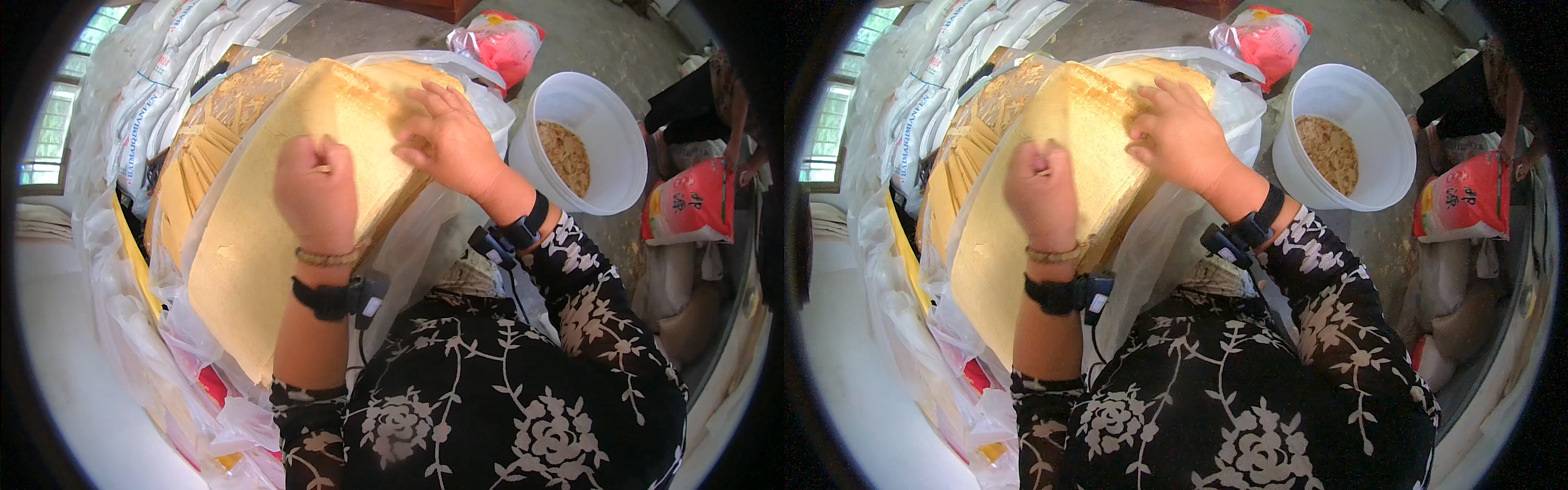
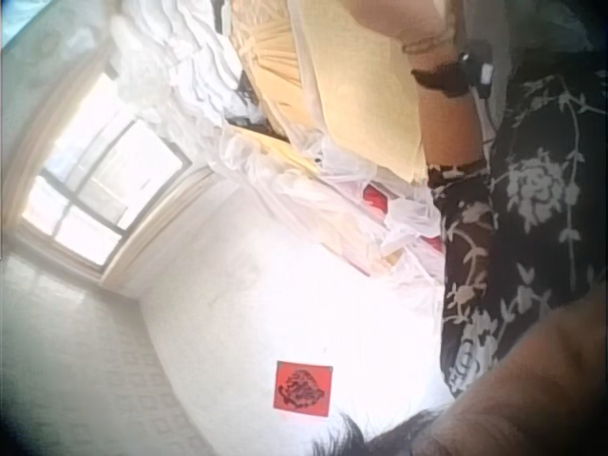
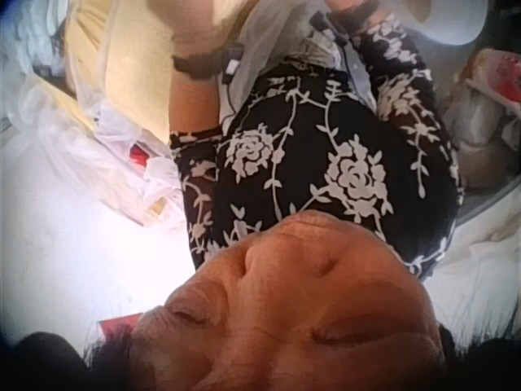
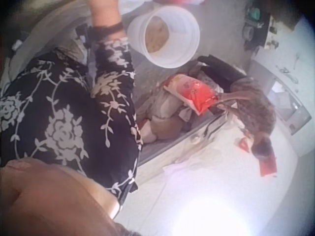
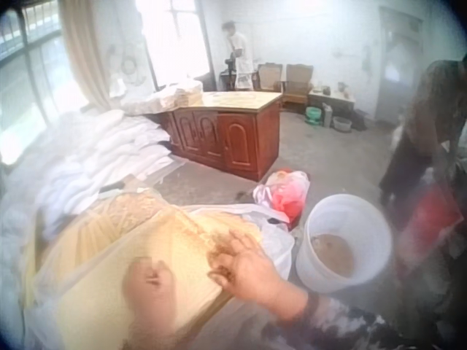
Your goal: The person repeatedly picks up thin, flexible sheets from a large stack, folds them in half, and places them back on the stack. The process is repeated continuously for the duration of the clip.
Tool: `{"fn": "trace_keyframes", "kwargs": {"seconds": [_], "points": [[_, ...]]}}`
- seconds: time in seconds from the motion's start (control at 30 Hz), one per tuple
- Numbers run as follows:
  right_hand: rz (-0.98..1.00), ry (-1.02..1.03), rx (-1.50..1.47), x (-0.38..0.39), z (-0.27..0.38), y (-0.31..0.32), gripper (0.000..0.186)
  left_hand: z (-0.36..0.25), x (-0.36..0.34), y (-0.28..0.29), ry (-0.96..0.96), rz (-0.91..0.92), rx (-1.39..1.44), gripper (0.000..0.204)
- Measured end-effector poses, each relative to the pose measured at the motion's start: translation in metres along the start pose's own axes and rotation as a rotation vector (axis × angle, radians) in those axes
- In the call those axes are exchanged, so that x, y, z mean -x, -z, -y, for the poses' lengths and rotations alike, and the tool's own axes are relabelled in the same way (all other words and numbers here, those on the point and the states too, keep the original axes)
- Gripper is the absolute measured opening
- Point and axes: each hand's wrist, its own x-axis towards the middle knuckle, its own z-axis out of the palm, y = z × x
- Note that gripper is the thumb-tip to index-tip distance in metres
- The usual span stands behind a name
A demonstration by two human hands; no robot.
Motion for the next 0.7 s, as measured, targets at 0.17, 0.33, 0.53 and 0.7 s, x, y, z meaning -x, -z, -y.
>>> {"fn": "trace_keyframes", "kwargs": {"seconds": [0.17, 0.33, 0.53, 0.7], "points": [[0.125, -0.111, -0.908, -0.001, 0.045, -0.018, 0.024, 0.013, -0.012, 0.033, 0.293, -0.128, 0.401, 0.032], [0.231, 0.207, -0.068, -0.011, 0.067, -0.034, 0.027, 0.032, -0.001, 0.126, 0.061, -0.435, 0.04, 0.018], [0.228, 0.189, -0.09, -0.016, 0.093, -0.032, 0.021, 0.082, 0.097, 0.222, 0.513, -0.621, 0.846, 0.036], [0.605, -0.205, -0.737, -0.005, 0.149, -0.047, 0.038, 0.162, 0.182, 0.254, 0.805, -0.735, 1.026, 0.044]]}}
